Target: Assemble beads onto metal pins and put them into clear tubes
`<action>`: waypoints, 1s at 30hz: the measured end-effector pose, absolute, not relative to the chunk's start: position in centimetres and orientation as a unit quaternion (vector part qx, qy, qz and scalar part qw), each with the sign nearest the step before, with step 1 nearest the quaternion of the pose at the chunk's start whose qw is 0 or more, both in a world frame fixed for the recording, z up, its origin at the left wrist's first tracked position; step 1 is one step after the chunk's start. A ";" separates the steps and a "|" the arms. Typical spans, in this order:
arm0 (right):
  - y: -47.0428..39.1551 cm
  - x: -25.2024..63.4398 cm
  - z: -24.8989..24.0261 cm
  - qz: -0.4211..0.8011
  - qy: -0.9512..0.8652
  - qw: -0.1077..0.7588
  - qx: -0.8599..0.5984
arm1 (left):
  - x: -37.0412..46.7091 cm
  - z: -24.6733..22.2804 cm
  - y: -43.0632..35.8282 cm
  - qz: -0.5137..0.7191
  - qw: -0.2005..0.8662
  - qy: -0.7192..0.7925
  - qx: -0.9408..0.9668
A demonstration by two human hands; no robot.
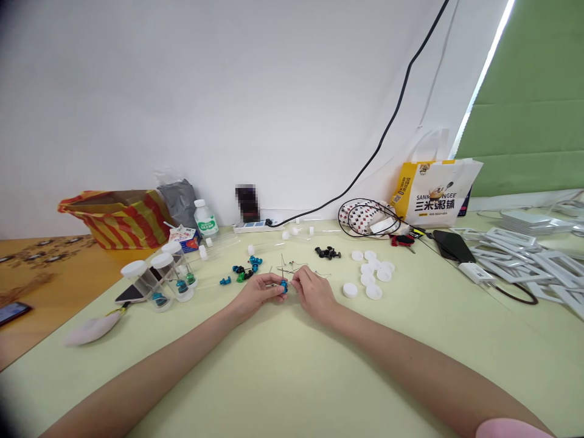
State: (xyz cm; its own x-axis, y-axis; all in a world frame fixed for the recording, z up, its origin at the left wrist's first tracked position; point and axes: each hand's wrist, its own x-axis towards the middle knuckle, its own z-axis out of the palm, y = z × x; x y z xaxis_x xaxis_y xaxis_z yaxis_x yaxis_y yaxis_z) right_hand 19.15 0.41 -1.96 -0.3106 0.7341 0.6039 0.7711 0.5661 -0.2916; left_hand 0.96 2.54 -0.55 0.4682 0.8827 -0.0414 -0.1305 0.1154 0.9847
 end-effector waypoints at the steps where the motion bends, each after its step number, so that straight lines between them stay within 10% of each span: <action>1: 0.4 19.1 -2.0 -0.028 -0.808 0.356 -0.469 | 1.0 -0.6 2.5 0.382 0.662 0.346 0.544; 30: 0.7 19.4 -2.2 0.036 -0.807 0.400 -0.433 | 0.9 -0.7 2.5 0.380 0.653 0.345 0.558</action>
